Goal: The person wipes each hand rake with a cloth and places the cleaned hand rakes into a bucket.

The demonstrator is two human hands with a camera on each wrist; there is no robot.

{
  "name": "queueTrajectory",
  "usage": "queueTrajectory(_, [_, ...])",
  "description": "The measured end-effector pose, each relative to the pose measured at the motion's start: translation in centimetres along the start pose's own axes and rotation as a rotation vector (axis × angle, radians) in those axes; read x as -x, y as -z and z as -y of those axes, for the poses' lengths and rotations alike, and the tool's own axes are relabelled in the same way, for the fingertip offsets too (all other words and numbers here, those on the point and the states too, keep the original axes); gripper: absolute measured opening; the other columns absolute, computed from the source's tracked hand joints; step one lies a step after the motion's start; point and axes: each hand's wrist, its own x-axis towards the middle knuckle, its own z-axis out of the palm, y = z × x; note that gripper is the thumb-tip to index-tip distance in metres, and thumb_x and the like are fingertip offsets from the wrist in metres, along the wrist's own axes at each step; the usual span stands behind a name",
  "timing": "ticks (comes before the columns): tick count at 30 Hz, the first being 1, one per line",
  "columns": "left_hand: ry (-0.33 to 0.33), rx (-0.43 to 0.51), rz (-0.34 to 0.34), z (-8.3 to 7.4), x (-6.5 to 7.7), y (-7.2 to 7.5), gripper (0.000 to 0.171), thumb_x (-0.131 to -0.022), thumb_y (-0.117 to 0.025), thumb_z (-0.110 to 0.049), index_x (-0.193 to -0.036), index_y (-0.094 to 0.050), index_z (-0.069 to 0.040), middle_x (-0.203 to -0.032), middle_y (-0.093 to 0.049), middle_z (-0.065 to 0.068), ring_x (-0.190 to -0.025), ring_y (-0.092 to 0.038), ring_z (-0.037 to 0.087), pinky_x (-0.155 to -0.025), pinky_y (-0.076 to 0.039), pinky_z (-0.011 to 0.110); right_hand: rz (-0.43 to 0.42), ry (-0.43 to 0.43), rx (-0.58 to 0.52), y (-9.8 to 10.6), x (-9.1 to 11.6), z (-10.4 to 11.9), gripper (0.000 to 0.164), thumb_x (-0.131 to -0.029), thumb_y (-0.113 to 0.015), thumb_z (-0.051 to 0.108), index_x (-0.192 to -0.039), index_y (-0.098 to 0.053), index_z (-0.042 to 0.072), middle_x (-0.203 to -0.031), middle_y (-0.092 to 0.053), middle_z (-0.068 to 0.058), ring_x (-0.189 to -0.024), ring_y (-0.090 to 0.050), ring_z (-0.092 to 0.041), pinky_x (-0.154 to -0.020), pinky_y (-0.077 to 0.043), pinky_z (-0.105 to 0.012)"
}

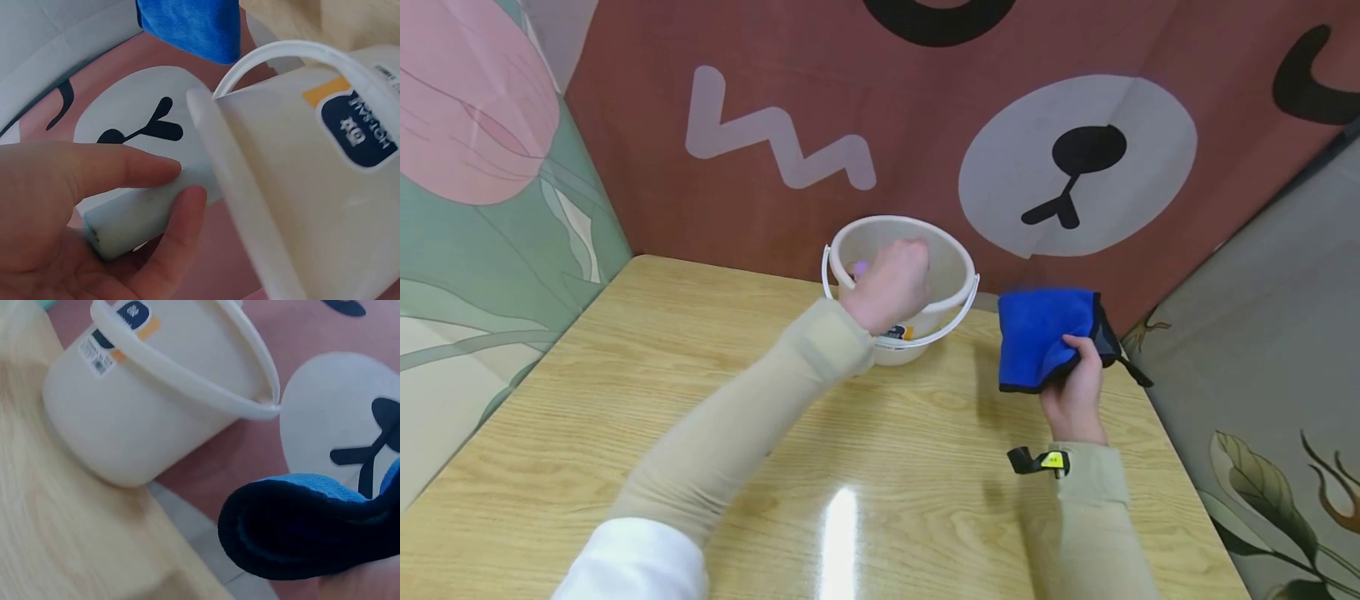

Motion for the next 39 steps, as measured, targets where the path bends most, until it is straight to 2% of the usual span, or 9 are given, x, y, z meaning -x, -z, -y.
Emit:
queueTrajectory(3, [-0.026,-0.006,-0.004,0.1,0.0,-0.5,0.014,-0.085,-0.059,0.0,-0.098,-0.064,-0.003,-0.091,-0.068,0.011,-0.082,-0.066,0.027,-0.069,-0.053,0.044,-0.002,-0.035,-0.01,0.8,-0.4,-0.2,0.047,-0.104,-0.044,0.023,-0.146,-0.025,0.027,-0.144,-0.036,0.011,-0.127,-0.039,-0.009,-0.105,-0.035,-0.027])
queueTrajectory(11, [-0.083,-0.066,-0.031,0.3,-0.2,-1.8,0.015,-0.086,-0.059,0.001,-0.098,-0.067,0.001,-0.091,-0.072,0.016,-0.082,-0.071,0.032,-0.071,-0.058,0.045,-0.065,-0.128,0.016,2.9,-1.5,-1.0,0.065,-0.103,-0.047,0.033,-0.158,-0.014,0.033,-0.158,-0.027,0.016,-0.137,-0.031,-0.007,-0.114,-0.024,-0.027])
queueTrajectory(17, [-0.087,-0.081,-0.049,0.4,-0.4,-2.5,0.013,-0.088,-0.059,0.0,-0.097,-0.068,0.0,-0.089,-0.073,0.015,-0.082,-0.071,0.033,-0.072,-0.059,0.046,-0.095,-0.194,-0.007,4.2,-2.3,-1.8,0.067,-0.103,-0.049,0.033,-0.16,-0.014,0.034,-0.162,-0.024,0.018,-0.141,-0.03,-0.004,-0.116,-0.024,-0.023])
queueTrajectory(20, [-0.083,-0.066,-0.046,0.5,-0.6,-2.7,0.013,-0.089,-0.059,-0.002,-0.099,-0.067,0.0,-0.09,-0.072,0.015,-0.084,-0.071,0.034,-0.075,-0.058,0.046,-0.103,-0.214,-0.036,4.8,-2.5,-2.2,0.062,-0.104,-0.049,0.03,-0.158,-0.019,0.033,-0.157,-0.031,0.019,-0.138,-0.033,-0.002,-0.114,-0.027,-0.022])
queueTrajectory(24, [-0.081,-0.06,-0.036,0.5,-0.8,-2.9,0.013,-0.091,-0.059,-0.004,-0.101,-0.066,0.0,-0.092,-0.072,0.017,-0.087,-0.071,0.035,-0.078,-0.058,0.047,-0.114,-0.234,-0.072,5.5,-2.7,-2.6,0.043,-0.105,-0.046,0.026,-0.146,-0.033,0.03,-0.141,-0.046,0.018,-0.126,-0.043,-0.001,-0.103,-0.039,-0.02])
queueTrajectory(28, [-0.078,-0.068,-0.018,0.4,-0.9,-3.2,0.016,-0.093,-0.056,-0.007,-0.104,-0.065,0.001,-0.094,-0.072,0.018,-0.089,-0.071,0.036,-0.08,-0.058,0.048,-0.118,-0.247,-0.065,6.1,-2.8,-2.8,0.036,-0.106,-0.045,0.024,-0.141,-0.036,0.028,-0.135,-0.051,0.017,-0.12,-0.046,-0.001,-0.094,-0.045,-0.02])
queueTrajectory(34, [-0.037,-0.065,0.043,0.1,-0.8,-3.6,0.023,-0.101,-0.047,-0.015,-0.111,-0.061,0.0,-0.099,-0.071,0.017,-0.092,-0.071,0.036,-0.081,-0.058,0.046,-0.178,-0.259,0.089,6.4,-2.9,-2.9,0.051,-0.105,-0.046,0.026,-0.152,-0.024,0.029,-0.143,-0.042,0.018,-0.122,-0.045,0.001,-0.092,-0.046,-0.017])
queueTrajectory(39, [-0.038,-0.062,0.057,-0.3,-0.6,-3.7,0.03,-0.105,-0.045,-0.025,-0.114,-0.057,0.001,-0.098,-0.071,0.017,-0.091,-0.072,0.036,-0.079,-0.059,0.047,-0.292,-0.197,0.36,6.5,-3.0,-3.2,0.074,-0.102,-0.052,0.028,-0.162,-0.009,0.023,-0.165,-0.022,0.006,-0.141,-0.03,-0.006,-0.113,-0.034,-0.02])
